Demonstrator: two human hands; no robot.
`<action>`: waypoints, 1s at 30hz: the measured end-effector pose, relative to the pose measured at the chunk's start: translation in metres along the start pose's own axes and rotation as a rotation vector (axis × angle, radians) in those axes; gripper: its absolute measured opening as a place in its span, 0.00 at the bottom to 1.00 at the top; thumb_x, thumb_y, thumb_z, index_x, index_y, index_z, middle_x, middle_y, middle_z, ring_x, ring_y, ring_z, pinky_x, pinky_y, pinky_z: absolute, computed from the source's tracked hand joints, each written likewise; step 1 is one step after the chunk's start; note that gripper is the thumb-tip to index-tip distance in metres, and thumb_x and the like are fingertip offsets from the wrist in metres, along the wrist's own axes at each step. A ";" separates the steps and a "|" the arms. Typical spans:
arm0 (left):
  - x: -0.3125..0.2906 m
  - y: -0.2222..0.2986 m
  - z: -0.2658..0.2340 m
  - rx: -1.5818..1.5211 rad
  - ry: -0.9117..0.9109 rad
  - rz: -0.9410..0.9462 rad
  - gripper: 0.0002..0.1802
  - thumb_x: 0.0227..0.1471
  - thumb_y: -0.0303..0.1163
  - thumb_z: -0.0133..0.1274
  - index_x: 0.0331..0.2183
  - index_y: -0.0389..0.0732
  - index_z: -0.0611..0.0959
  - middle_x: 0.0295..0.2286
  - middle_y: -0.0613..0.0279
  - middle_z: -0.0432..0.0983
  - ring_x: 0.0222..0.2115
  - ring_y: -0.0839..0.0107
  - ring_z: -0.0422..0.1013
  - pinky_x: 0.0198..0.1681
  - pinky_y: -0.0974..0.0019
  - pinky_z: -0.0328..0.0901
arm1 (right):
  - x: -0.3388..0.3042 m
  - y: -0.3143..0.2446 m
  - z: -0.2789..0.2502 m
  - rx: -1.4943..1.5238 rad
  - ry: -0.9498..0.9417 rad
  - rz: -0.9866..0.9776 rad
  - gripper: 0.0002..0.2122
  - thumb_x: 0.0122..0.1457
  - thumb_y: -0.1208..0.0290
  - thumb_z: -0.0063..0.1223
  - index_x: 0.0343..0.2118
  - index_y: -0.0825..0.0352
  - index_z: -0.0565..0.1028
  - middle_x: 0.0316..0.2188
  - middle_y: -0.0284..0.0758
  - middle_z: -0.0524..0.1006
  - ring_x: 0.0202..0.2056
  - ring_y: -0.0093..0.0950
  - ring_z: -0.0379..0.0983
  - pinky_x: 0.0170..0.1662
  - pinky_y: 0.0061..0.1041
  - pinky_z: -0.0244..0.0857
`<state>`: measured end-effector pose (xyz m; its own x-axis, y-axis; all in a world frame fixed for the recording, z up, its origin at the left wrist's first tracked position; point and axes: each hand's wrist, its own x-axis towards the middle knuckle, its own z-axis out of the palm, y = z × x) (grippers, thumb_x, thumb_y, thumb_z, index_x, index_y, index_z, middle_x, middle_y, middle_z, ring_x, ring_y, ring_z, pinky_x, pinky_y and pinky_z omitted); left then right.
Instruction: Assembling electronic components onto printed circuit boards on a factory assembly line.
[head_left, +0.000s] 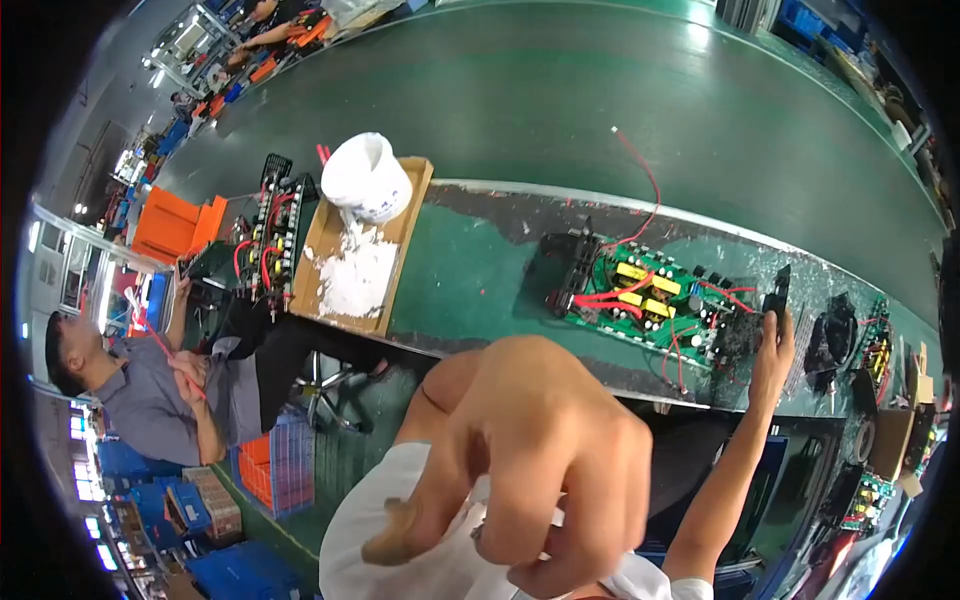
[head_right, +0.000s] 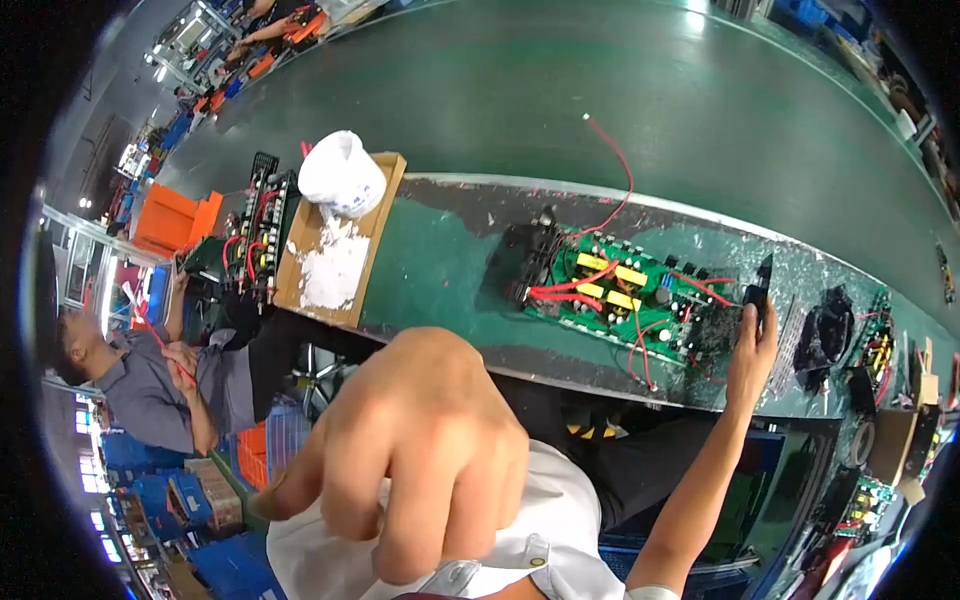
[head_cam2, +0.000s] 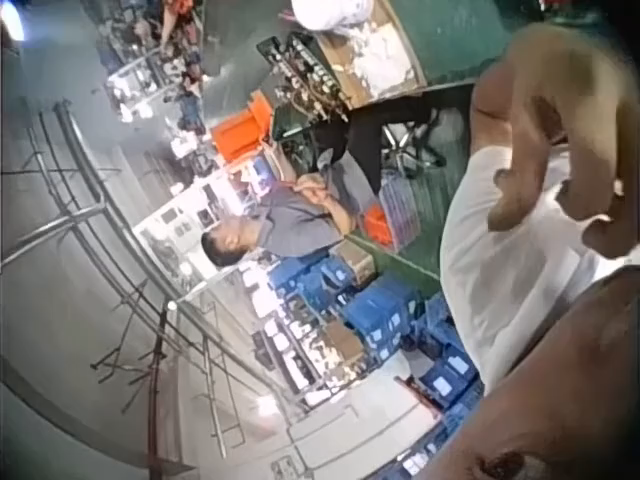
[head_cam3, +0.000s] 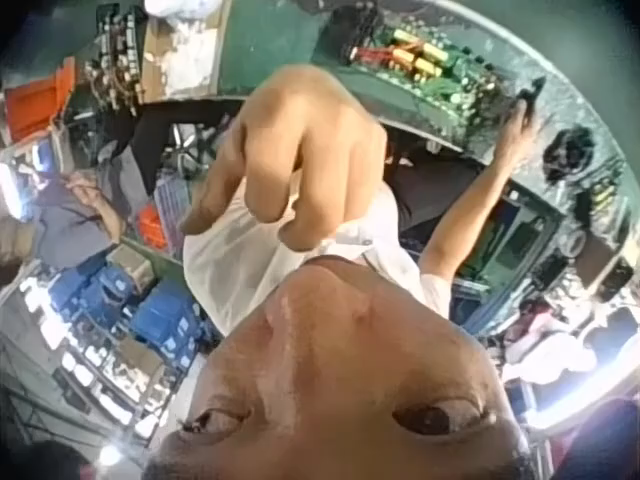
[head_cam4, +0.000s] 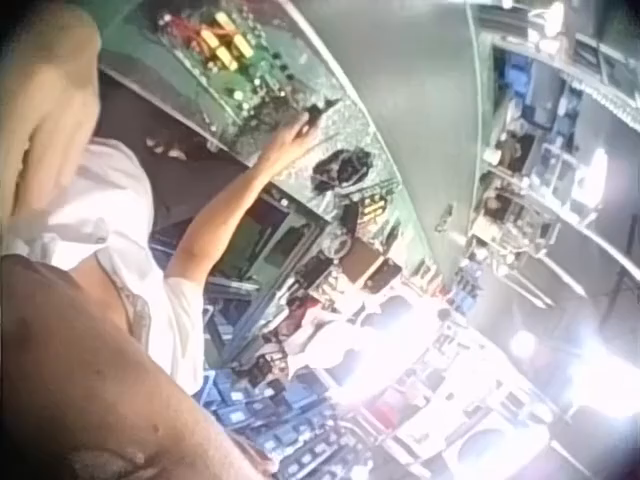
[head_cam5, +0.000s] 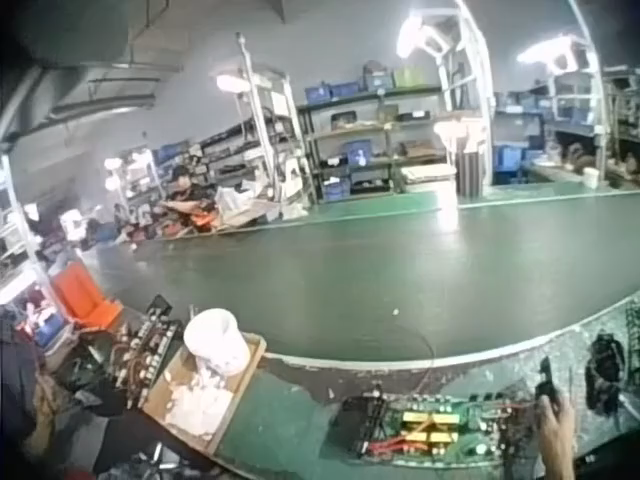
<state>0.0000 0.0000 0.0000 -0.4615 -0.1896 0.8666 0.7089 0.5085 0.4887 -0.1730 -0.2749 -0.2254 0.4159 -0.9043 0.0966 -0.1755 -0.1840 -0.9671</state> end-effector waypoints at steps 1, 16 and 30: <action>0.010 0.002 0.007 0.114 0.123 0.032 0.22 0.56 0.53 0.51 0.25 0.45 0.75 0.29 0.60 0.74 0.23 0.62 0.68 0.24 0.65 0.62 | -0.003 -0.011 0.003 0.012 0.004 0.000 0.23 0.65 0.59 0.52 0.58 0.67 0.69 0.30 0.25 0.71 0.28 0.15 0.61 0.31 0.16 0.56; 0.030 -0.021 -0.002 -0.091 0.055 0.058 0.18 0.54 0.44 0.61 0.33 0.38 0.81 0.30 0.54 0.76 0.25 0.60 0.74 0.25 0.62 0.68 | -0.010 -0.022 0.003 0.003 -0.068 0.015 0.21 0.66 0.65 0.51 0.57 0.70 0.68 0.32 0.24 0.71 0.28 0.12 0.59 0.30 0.13 0.55; -0.200 -0.165 0.114 0.504 0.773 -1.618 0.12 0.52 0.36 0.59 0.35 0.38 0.84 0.32 0.54 0.77 0.34 0.57 0.75 0.40 0.59 0.69 | -0.012 -0.033 0.008 -0.133 -0.053 -0.065 0.21 0.64 0.64 0.52 0.57 0.70 0.68 0.39 0.34 0.78 0.38 0.19 0.72 0.42 0.19 0.65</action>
<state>-0.0858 0.0496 -0.2658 -0.0245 -0.9011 -0.4330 -0.3880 -0.3906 0.8348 -0.1647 -0.2550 -0.1964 0.4760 -0.8680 0.1418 -0.2622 -0.2939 -0.9192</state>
